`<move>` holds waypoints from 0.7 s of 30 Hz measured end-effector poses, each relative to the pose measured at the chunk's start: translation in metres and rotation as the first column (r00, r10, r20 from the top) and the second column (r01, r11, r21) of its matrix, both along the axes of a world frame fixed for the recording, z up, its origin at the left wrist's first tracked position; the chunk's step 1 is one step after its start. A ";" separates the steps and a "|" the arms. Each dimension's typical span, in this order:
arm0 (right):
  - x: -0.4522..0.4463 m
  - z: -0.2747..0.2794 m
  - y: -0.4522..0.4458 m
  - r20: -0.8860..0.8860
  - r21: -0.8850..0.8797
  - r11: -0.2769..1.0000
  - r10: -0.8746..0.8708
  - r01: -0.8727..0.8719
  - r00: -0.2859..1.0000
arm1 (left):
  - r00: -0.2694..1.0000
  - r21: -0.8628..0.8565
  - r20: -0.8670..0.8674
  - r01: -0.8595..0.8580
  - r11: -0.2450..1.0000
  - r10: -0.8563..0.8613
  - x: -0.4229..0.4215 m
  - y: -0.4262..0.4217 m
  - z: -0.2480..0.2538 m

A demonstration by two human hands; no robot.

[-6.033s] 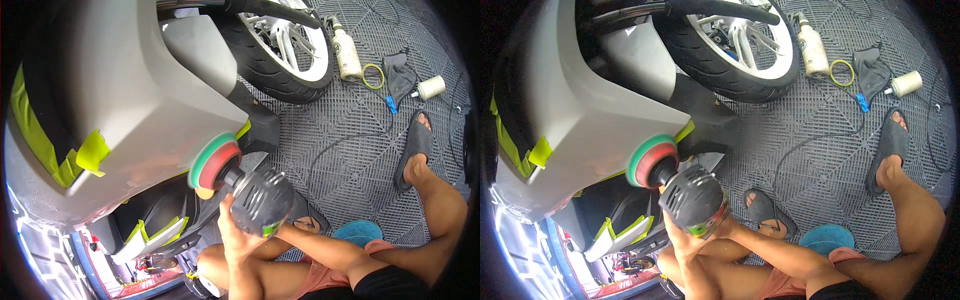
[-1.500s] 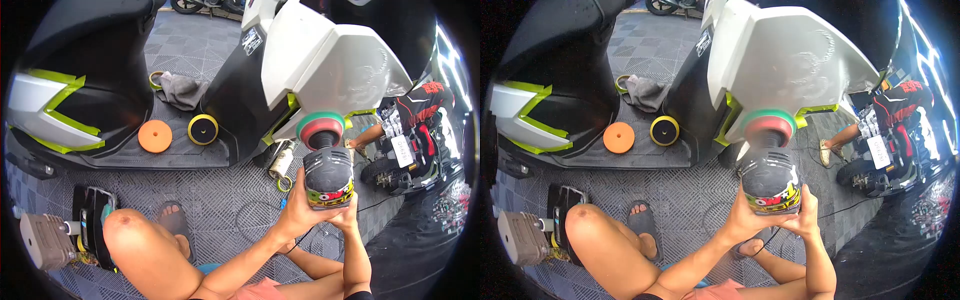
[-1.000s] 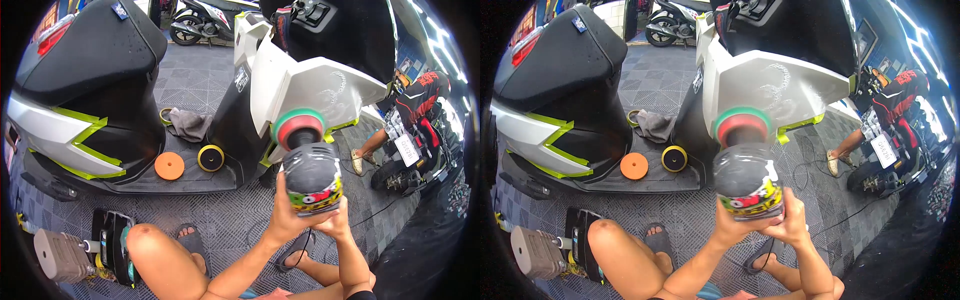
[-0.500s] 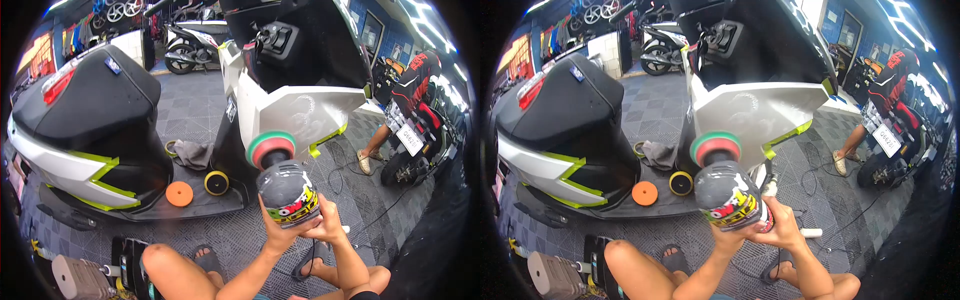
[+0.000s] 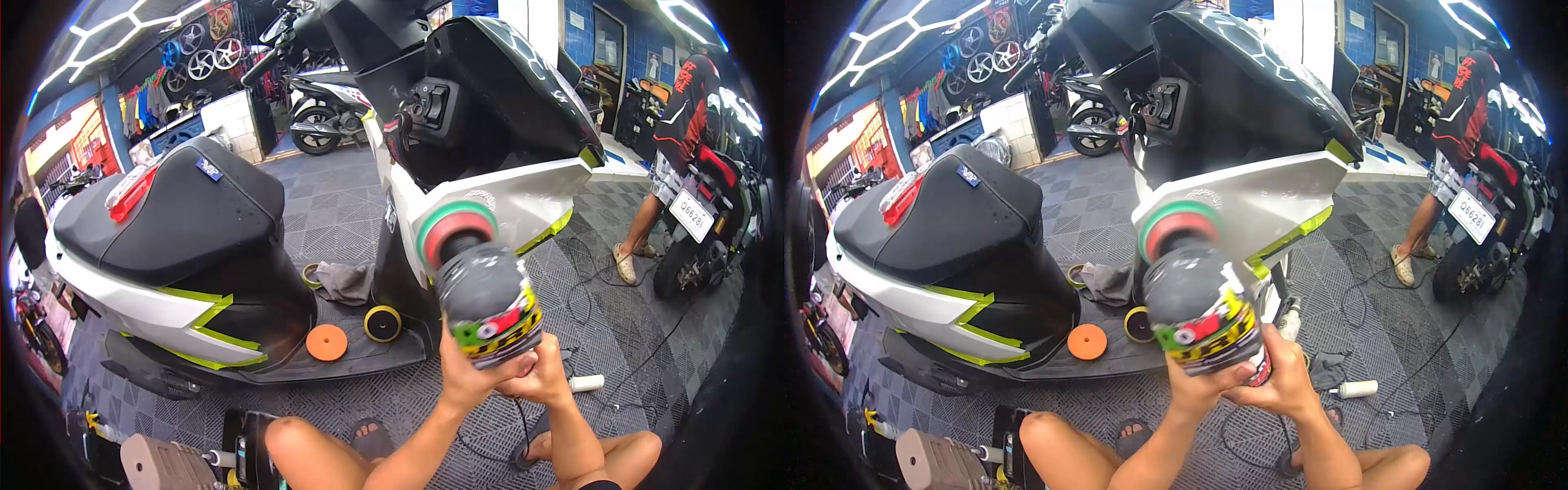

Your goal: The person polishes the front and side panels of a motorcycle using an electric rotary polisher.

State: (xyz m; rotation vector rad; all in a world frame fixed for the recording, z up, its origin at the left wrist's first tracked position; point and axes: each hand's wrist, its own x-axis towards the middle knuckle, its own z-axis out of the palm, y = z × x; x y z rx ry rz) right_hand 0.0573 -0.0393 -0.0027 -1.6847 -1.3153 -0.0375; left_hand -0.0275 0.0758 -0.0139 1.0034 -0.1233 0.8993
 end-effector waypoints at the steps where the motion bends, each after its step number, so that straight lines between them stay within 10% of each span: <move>1: -0.003 0.000 0.001 -0.088 0.034 0.999 0.012 -0.009 0.996 | 0.996 0.015 -0.008 0.094 0.995 -0.094 -0.002 0.006 0.005; 6: -0.011 0.013 0.003 -0.012 0.027 0.998 0.049 -0.048 0.999 | 0.960 -0.124 0.175 0.243 0.962 -0.220 -0.004 0.001 0.005; 21: 0.001 0.005 -0.005 -0.174 0.097 0.990 0.113 -0.098 0.978 | 0.990 0.060 -0.082 0.119 0.991 -0.114 -0.004 -0.002 -0.001</move>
